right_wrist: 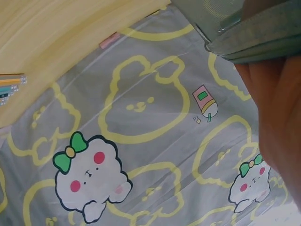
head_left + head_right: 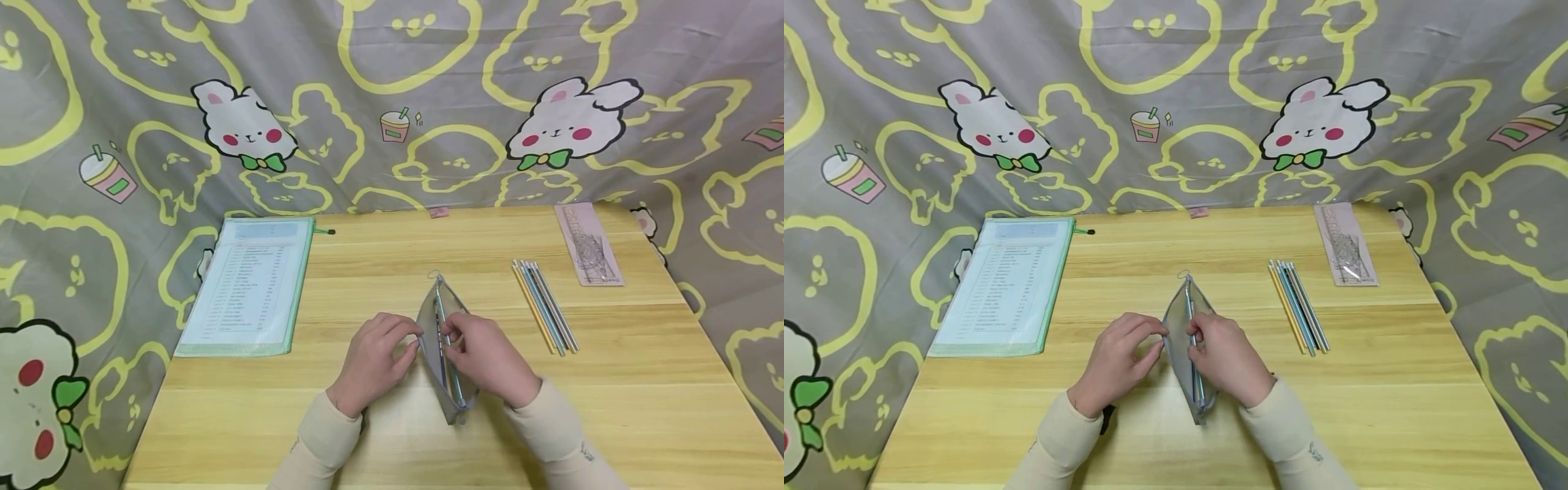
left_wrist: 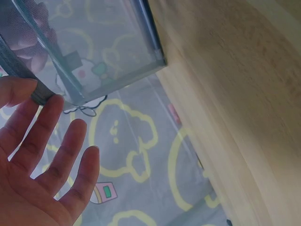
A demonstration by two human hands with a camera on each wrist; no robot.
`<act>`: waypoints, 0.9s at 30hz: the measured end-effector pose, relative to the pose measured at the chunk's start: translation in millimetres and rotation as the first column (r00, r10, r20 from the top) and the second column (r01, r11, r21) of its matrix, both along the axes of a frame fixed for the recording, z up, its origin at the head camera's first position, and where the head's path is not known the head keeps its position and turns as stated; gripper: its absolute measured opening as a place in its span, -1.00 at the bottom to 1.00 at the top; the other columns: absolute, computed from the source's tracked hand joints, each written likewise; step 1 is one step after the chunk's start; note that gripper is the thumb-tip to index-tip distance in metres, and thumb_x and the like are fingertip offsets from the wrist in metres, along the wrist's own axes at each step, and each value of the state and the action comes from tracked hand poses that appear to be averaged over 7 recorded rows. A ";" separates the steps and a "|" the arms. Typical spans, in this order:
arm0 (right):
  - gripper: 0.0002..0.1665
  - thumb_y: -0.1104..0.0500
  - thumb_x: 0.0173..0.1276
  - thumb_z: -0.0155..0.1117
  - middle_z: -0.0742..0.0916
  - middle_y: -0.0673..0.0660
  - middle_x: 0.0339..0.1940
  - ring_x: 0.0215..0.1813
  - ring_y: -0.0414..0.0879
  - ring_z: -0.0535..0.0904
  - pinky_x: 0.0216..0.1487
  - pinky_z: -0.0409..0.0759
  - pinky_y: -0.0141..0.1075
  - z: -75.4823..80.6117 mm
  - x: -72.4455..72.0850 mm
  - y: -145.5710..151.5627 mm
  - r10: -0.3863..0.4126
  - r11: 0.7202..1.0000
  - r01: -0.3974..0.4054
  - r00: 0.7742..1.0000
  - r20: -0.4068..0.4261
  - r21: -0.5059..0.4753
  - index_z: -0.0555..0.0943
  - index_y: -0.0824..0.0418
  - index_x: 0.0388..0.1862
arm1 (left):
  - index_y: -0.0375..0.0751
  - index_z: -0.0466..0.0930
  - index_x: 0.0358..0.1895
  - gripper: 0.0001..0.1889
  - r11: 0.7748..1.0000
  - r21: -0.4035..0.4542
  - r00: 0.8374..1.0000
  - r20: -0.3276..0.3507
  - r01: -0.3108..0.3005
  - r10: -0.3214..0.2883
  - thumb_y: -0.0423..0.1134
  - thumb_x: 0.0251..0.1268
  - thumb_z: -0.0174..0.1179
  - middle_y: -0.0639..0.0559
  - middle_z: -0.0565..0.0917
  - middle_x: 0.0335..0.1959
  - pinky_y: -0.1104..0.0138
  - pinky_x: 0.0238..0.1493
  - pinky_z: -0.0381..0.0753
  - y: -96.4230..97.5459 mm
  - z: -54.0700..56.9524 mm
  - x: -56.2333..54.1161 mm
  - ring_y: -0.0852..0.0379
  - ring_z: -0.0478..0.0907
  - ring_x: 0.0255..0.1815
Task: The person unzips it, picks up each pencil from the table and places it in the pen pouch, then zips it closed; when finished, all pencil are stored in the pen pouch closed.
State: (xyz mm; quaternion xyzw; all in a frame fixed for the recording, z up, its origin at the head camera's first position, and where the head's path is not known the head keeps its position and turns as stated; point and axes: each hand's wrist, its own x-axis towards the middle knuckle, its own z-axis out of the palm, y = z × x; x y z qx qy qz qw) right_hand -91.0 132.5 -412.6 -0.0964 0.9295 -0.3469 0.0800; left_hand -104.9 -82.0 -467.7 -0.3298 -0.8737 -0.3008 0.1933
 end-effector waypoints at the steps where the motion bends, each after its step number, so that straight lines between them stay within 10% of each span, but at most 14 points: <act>1: -0.81 0.39 0.27 0.44 0.75 0.07 -0.32 -0.31 -0.18 0.64 -0.38 0.65 -0.38 -0.3 -0.1 -0.8 -0.005 1.000 0.005 1.000 0.001 0.003 0.68 0.22 -0.17 | -0.04 0.76 -0.11 -0.85 1.000 -0.001 1.000 0.000 -0.001 0.001 -0.31 0.30 0.42 0.13 0.80 -0.09 0.26 0.03 0.70 0.0 -0.2 0.2 0.13 0.71 -0.02; 17: -0.82 0.35 0.34 0.40 0.77 0.13 -0.22 -0.31 -0.19 0.67 -0.36 0.68 -0.36 -2.6 0.5 0.9 -0.023 0.999 0.023 1.000 -0.015 0.035 0.69 0.26 -0.09 | -0.04 0.77 -0.12 -0.86 1.000 -0.002 1.000 0.008 -0.002 0.002 -0.30 0.31 0.42 0.13 0.80 -0.09 0.26 0.01 0.70 0.9 0.3 1.5 0.13 0.71 -0.02; 27: -0.85 0.33 0.37 0.44 0.79 0.03 -0.25 -0.29 -0.27 0.66 -0.28 0.70 -0.38 -6.4 -3.7 22.4 -0.011 0.993 -0.011 0.983 -0.185 -0.119 0.71 0.20 -0.11 | -0.05 0.76 -0.12 -0.86 1.000 0.006 1.000 0.006 0.000 0.000 -0.32 0.30 0.42 0.13 0.80 -0.09 0.25 0.01 0.70 1.1 1.5 0.7 0.12 0.71 -0.02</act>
